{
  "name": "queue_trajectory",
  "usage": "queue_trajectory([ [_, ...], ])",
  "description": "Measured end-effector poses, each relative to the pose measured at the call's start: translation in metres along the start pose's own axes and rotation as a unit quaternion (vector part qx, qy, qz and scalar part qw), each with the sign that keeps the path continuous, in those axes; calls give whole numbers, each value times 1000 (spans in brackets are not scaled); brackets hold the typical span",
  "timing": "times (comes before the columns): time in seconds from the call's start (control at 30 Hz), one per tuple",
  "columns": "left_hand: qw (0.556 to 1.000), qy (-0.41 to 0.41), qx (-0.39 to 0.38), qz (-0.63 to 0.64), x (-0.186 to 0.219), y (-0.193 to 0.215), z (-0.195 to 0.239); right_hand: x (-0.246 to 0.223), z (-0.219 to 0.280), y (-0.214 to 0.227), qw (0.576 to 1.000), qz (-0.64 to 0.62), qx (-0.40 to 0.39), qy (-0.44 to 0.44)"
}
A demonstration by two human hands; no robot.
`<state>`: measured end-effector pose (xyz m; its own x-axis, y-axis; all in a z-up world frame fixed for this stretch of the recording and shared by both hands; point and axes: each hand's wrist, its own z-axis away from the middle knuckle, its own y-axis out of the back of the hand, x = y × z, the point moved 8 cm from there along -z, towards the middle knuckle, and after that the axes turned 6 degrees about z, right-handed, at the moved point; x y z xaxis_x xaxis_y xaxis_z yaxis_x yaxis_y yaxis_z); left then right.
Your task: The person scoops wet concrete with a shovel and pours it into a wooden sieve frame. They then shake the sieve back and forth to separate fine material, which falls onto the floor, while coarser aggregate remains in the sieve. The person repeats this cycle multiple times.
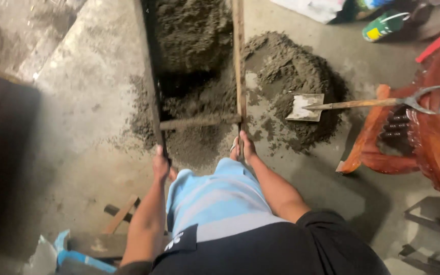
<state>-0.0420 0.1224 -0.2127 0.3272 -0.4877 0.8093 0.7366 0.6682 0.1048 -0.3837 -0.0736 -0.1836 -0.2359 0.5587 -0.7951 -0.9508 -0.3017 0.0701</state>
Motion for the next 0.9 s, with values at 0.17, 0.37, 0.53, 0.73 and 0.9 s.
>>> queue_trajectory([
  [0.17, 985, -19, -52, -166, 116, -23, -44, -6, -127, -8, 993, 99, 39, -42],
  [0.37, 961, -61, -70, -262, 279, -35, -121, -253, -116, -42, 999, 6, -3, -54],
  [0.53, 962, -97, -79, -241, 202, -18, -36, -141, -51, -34, 999, -26, 21, -31],
  [0.73, 987, -25, -40, -156, 21, 5, 12, 3, -1, -11, 998, -8, 34, -43],
  [0.9, 926, -223, -62, -299, 45, -16, -59, -12, -54, -14, 998, -60, 35, -12],
])
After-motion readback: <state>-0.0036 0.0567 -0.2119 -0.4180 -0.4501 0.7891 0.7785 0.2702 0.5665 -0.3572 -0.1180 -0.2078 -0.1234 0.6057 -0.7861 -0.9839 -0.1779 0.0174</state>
